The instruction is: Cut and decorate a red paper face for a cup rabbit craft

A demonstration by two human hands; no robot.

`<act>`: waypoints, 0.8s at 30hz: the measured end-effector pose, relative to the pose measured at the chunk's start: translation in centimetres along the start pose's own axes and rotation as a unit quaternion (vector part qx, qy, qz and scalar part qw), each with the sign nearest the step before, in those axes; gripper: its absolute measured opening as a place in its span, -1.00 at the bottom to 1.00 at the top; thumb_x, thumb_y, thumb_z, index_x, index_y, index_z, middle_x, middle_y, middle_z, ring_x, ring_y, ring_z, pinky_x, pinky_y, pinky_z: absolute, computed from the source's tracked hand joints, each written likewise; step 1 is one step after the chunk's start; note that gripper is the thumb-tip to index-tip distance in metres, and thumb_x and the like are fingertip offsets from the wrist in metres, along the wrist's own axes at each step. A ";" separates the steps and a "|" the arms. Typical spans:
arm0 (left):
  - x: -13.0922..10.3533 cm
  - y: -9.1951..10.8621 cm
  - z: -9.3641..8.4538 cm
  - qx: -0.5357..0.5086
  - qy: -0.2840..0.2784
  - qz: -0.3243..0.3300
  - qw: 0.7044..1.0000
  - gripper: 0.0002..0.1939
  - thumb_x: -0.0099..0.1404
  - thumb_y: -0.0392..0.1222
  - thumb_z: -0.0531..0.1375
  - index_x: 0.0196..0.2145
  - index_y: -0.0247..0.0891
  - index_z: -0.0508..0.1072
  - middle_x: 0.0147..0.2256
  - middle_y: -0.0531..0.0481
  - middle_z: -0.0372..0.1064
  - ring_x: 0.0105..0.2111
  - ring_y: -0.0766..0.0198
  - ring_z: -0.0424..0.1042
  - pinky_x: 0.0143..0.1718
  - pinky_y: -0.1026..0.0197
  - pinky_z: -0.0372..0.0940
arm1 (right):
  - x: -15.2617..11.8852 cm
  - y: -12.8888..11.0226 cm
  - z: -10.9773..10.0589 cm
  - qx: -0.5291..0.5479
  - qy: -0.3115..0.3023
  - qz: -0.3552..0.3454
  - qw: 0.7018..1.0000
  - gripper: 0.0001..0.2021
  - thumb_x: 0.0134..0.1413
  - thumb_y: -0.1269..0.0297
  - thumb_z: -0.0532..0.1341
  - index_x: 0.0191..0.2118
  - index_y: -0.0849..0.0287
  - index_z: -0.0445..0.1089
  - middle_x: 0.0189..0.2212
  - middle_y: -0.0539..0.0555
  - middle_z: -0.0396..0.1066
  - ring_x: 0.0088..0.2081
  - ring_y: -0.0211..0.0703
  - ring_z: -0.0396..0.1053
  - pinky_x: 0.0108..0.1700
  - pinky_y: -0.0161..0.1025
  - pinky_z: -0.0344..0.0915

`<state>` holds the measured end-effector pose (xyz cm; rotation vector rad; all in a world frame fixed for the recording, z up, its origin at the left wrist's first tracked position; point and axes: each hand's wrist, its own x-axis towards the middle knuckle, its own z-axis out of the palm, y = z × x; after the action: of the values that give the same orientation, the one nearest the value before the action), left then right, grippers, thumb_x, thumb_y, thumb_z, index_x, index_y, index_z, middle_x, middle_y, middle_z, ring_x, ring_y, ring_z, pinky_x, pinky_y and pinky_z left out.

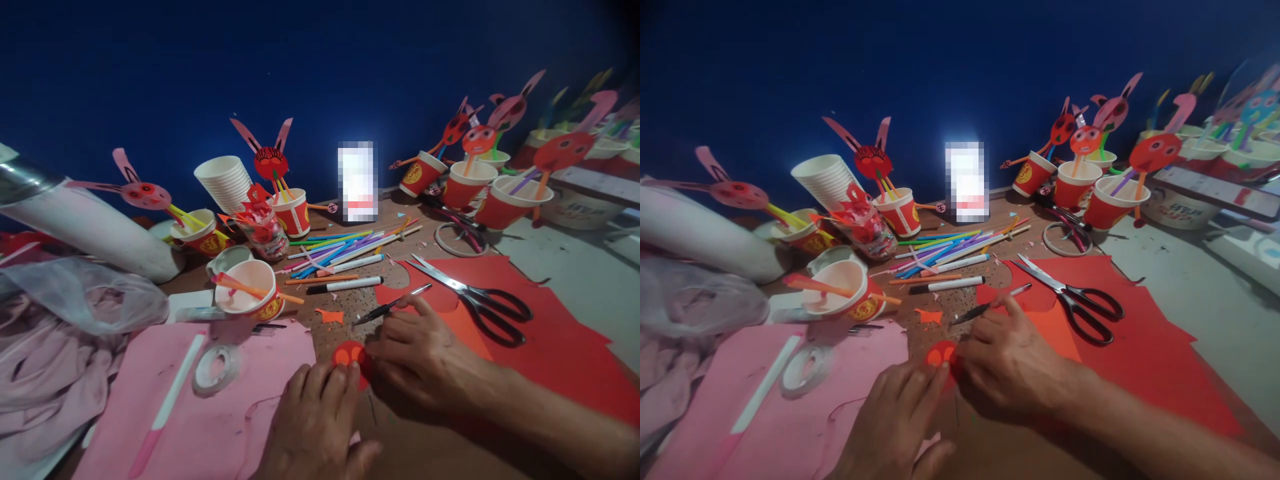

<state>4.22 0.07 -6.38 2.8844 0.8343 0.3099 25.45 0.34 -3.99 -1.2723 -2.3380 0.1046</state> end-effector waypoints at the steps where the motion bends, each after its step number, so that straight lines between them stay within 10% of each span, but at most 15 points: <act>1: 0.1 0.0 0.0 0.000 0.005 -0.003 1.000 -0.37 0.21 0.12 0.11 0.06 -0.45 0.24 -0.09 -0.22 0.35 -0.18 -0.02 0.24 -0.22 -0.01 0.20 | 0.0 -0.1 0.2 -0.014 -0.011 -0.010 1.000 -0.83 0.07 0.35 0.07 -0.40 0.12 0.41 -0.58 -0.02 0.35 -0.51 -0.22 0.22 -0.21 -0.07 0.01; 24: 0.3 0.9 -1.4 -0.042 -0.099 -0.065 0.992 -0.37 0.27 0.16 -0.02 0.15 -0.32 0.15 0.09 -0.24 0.20 0.02 -0.07 0.15 -0.01 -0.16 0.11 | -0.2 -0.6 1.1 -0.047 -0.020 -0.030 0.998 -0.86 0.07 0.34 0.09 -0.42 0.10 0.37 -0.57 -0.02 0.33 -0.48 -0.19 0.22 -0.15 -0.06 0.03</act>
<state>4.57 -0.45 -4.84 2.7121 0.9427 0.0425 24.59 -0.03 -4.88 -1.2546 -2.4393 0.0006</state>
